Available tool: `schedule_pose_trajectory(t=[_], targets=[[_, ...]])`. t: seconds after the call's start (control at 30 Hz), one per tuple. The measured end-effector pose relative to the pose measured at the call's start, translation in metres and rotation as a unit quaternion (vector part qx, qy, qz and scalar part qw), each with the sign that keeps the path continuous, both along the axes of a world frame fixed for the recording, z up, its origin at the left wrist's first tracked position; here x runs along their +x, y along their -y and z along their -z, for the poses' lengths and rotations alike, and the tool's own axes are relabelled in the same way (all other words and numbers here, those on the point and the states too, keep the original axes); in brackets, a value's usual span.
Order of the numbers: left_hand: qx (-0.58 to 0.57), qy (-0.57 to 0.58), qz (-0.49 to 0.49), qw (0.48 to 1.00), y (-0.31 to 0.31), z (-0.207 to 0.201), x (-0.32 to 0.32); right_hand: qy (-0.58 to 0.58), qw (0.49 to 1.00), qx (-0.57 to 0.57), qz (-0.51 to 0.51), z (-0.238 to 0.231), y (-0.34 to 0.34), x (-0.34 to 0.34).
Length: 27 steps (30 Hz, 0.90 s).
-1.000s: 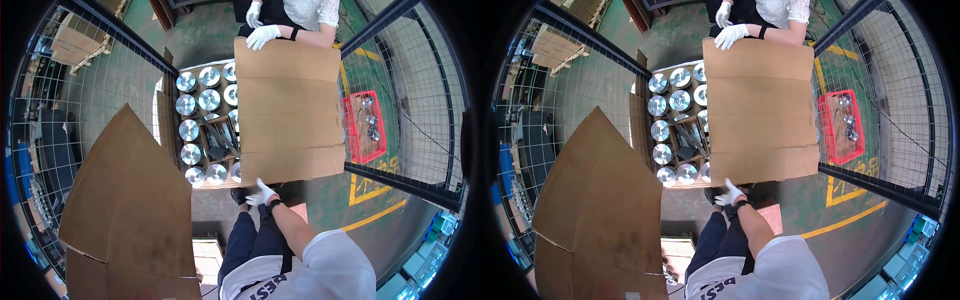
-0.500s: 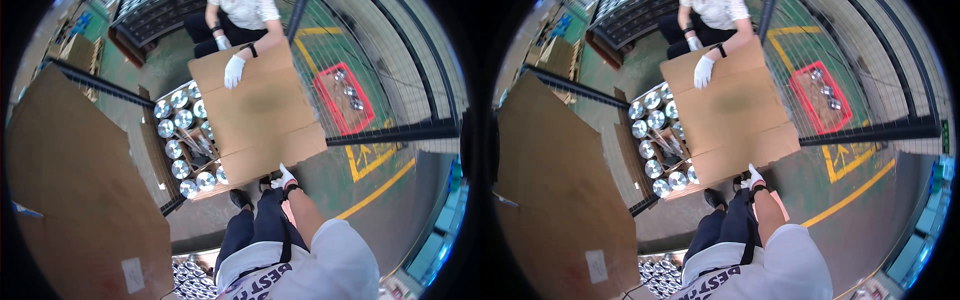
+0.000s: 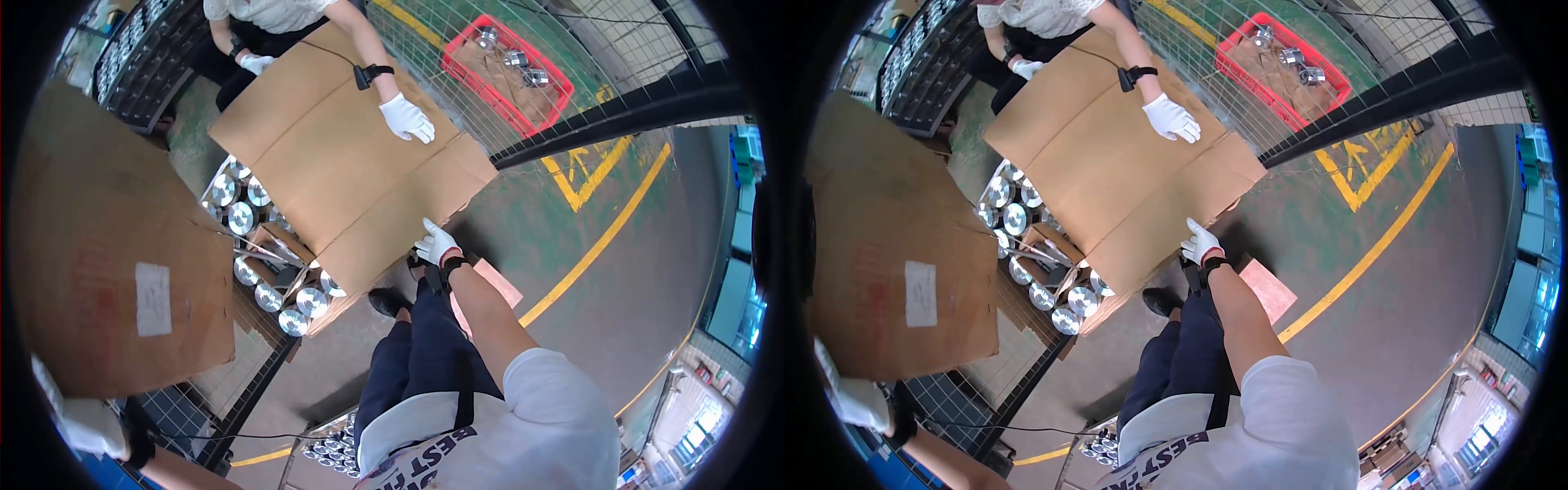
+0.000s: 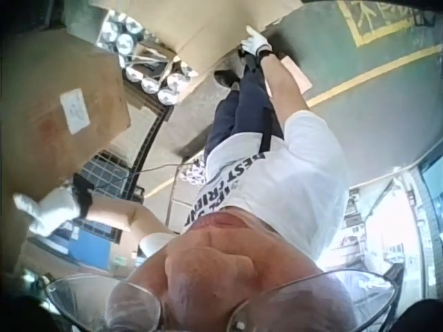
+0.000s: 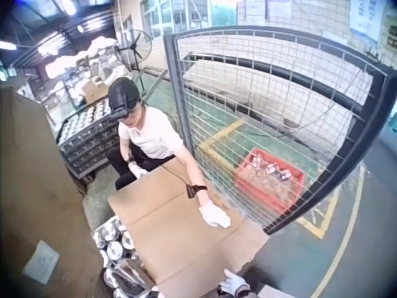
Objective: Inspecting metal pistons and moving them from a cardboard pallet to a transport cart.
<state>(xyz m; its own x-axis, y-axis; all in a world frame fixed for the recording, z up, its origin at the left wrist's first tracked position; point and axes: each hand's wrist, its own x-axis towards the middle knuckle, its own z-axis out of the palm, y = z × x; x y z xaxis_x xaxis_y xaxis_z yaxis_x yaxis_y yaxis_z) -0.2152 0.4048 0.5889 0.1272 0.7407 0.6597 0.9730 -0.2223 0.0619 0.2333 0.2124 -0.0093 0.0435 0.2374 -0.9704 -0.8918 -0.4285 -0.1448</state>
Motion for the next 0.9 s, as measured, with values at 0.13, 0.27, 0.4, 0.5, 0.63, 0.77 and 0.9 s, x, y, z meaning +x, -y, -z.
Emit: schedule_pose_trajectory(t=[0.13,0.27,0.4,0.5,0.63,0.77,0.9], targets=[[-0.106,0.652,0.183,0.728,-0.055,0.027,0.091,0.004,0.992,0.006,-0.123,-0.014,0.004,0.003],[0.039,0.203,0.102,0.973,-0.068,0.109,0.173,-0.01,0.996,-0.052,-0.073,-0.004,0.001,0.019],[0.0,0.308,0.181,0.934,-0.062,0.148,0.208,-0.047,0.997,0.017,-0.062,0.002,-0.006,0.012],[-0.017,0.285,0.171,0.943,-0.058,0.156,0.225,-0.065,0.997,0.0,-0.046,0.007,-0.003,0.018],[-0.018,0.295,0.141,0.945,-0.055,0.152,0.232,-0.066,0.996,0.021,-0.062,0.009,-0.001,0.025],[-0.035,0.503,0.126,0.854,-0.047,0.132,0.194,-0.055,0.997,-0.001,-0.062,0.007,-0.003,0.021],[0.057,0.465,0.027,0.883,-0.039,0.116,0.178,-0.033,0.998,-0.034,-0.047,0.016,-0.006,0.015]])
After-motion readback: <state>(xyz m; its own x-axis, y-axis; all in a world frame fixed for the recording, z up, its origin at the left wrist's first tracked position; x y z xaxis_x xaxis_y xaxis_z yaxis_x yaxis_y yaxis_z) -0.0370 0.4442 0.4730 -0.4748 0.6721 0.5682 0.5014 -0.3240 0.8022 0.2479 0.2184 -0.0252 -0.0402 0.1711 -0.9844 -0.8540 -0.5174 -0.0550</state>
